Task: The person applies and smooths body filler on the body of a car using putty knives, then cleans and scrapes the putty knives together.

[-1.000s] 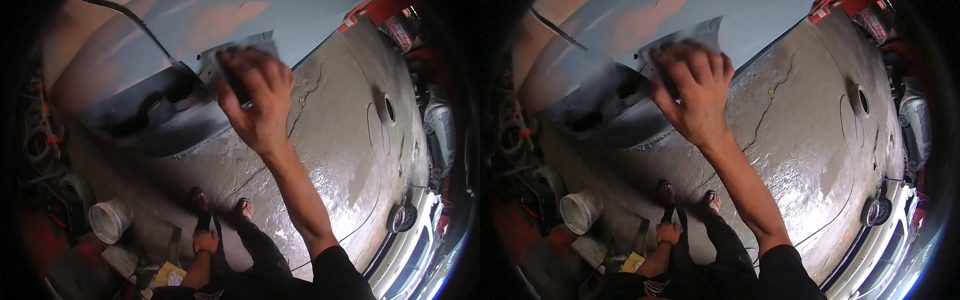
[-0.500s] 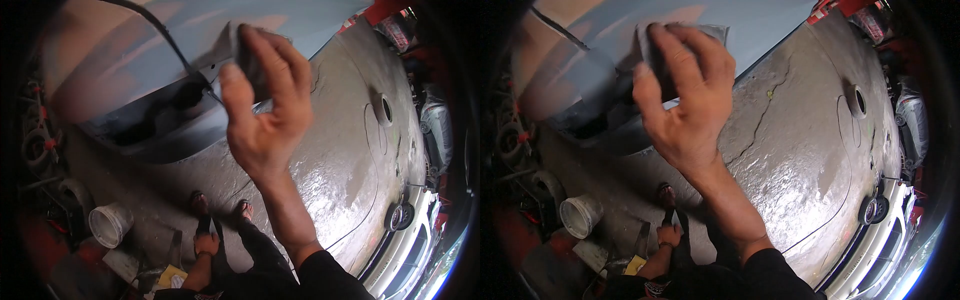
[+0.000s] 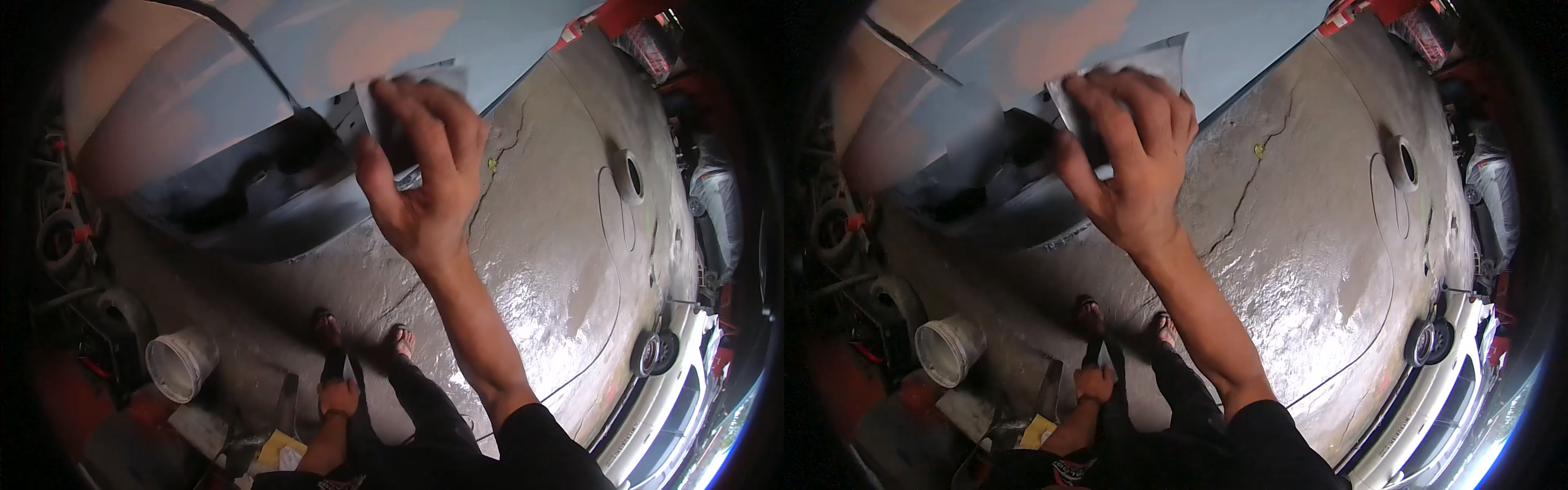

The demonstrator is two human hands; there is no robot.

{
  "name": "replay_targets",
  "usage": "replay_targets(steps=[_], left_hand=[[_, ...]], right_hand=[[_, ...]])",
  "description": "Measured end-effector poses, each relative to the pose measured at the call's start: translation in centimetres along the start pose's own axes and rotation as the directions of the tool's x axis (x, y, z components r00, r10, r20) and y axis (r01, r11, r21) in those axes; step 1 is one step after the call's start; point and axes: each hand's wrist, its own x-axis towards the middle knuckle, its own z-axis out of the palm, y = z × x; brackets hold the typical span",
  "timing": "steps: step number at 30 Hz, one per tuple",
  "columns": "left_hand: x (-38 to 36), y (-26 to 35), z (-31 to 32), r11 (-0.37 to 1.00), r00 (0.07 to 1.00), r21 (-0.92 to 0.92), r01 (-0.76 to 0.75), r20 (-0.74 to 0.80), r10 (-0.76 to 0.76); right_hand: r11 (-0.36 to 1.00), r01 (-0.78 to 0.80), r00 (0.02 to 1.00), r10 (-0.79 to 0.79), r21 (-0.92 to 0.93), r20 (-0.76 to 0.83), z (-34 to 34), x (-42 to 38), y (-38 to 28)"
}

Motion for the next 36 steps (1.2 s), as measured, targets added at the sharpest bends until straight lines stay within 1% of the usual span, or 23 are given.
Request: replay_targets(steps=[2, 3, 5, 8, 9, 11, 12, 14, 17, 18, 20, 21, 23, 26, 28, 30, 34, 36], left_hand=[[-0.3, 0.2, -0.9, 1.0, 0.997, 0.006, 0.026, 0.067, -0.027], [0.2, 0.6, -1.3, 0.999, 0.995, 0.002, 0.039, 0.092, -0.039], [0.2, 0.7, -1.4, 0.999, 0.997, -0.012, 0.039, 0.068, -0.038], [0.6, 0.4, -1.2, 0.999, 0.997, -0.011, 0.046, 0.06, -0.045], [0.9, 0.2, -1.2, 0.999, 0.997, -0.011, 0.053, 0.061, -0.052], [0.9, 0.3, -1.8, 0.998, 0.998, -0.035, 0.049, 0.047, -0.048], [0.6, 0.5, -2.4, 0.998, 0.998, -0.045, 0.049, 0.044, -0.047], [0.6, 0.7, -2.7, 0.999, 0.999, -0.042, 0.031, 0.041, -0.029], [0.7, 0.5, -2.3, 1.0, 1.0, -0.007, 0.001, 0.019, -0.001], [0.5, 0.4, -2.0, 1.0, 1.0, 0.015, -0.019, 0.018, 0.019], [0.9, 0.6, -1.4, 1.0, 0.999, 0.016, -0.022, -0.032, 0.022], [0.9, 0.7, -1.3, 1.0, 0.999, 0.015, -0.021, -0.048, 0.021], [0.8, 0.7, -1.3, 0.999, 0.998, 0.032, -0.022, -0.063, 0.024], [0.6, 1.4, -1.7, 0.998, 0.997, 0.061, -0.029, -0.065, 0.033], [1.0, 1.4, -2.0, 0.997, 0.997, 0.075, -0.03, -0.075, 0.036], [1.2, 1.5, -2.6, 0.996, 0.996, 0.084, -0.037, -0.083, 0.044], [1.6, 1.6, -3.3, 0.994, 0.996, 0.089, -0.057, -0.064, 0.063], [1.8, 1.2, -2.7, 0.994, 0.985, 0.079, -0.072, -0.152, 0.084]], right_hand=[[0.998, -0.059, 0.991, 0.063, -0.029, 0.122, -1.6, -0.9, -0.3], [0.999, -0.051, 0.998, 0.05, 0.016, 0.045, -1.9, -0.2, 0.4], [0.996, -0.026, 0.994, 0.035, 0.089, -0.1, -2.4, 2.3, 1.0], [0.998, -0.001, 0.992, 0.009, 0.055, -0.129, -2.7, 4.8, 1.1], [1.0, 0.001, 0.996, -0.003, -0.021, -0.087, -2.7, 4.5, 1.0], [0.995, 0.024, 0.999, -0.028, -0.1, -0.031, -2.1, 3.0, 1.1], [0.991, 0.029, 0.999, -0.026, -0.133, 0.022, -2.1, 2.2, 0.7], [0.993, 0.044, 0.999, -0.046, -0.111, -0.013, -1.0, 1.0, 1.1], [0.998, 0.002, 0.999, -0.005, -0.067, -0.037, -0.1, -0.2, 0.9], [0.998, -0.049, 0.999, 0.049, -0.026, -0.016, -0.7, -0.8, 0.6], [0.99, -0.124, 0.992, 0.121, 0.068, 0.038, -1.5, -1.3, -0.1], [0.981, -0.163, 0.987, 0.163, 0.109, 0.005, -1.7, -0.9, -0.1], [0.93, -0.265, 0.949, 0.299, 0.253, -0.105, -1.2, 0.5, -0.9], [0.949, -0.266, 0.949, 0.288, 0.167, -0.125, 1.0, 1.0, -2.7], [0.956, -0.275, 0.958, 0.281, 0.105, -0.049, 0.1, 0.6, -4.6], [0.97, -0.24, 0.97, 0.239, 0.026, 0.045, -2.7, 1.4, -4.4], [0.983, -0.177, 0.982, 0.18, 0.044, -0.06, -4.0, 4.5, -2.0], [0.994, -0.11, 0.99, 0.111, 0.013, -0.091, -2.9, 5.1, -0.9]])
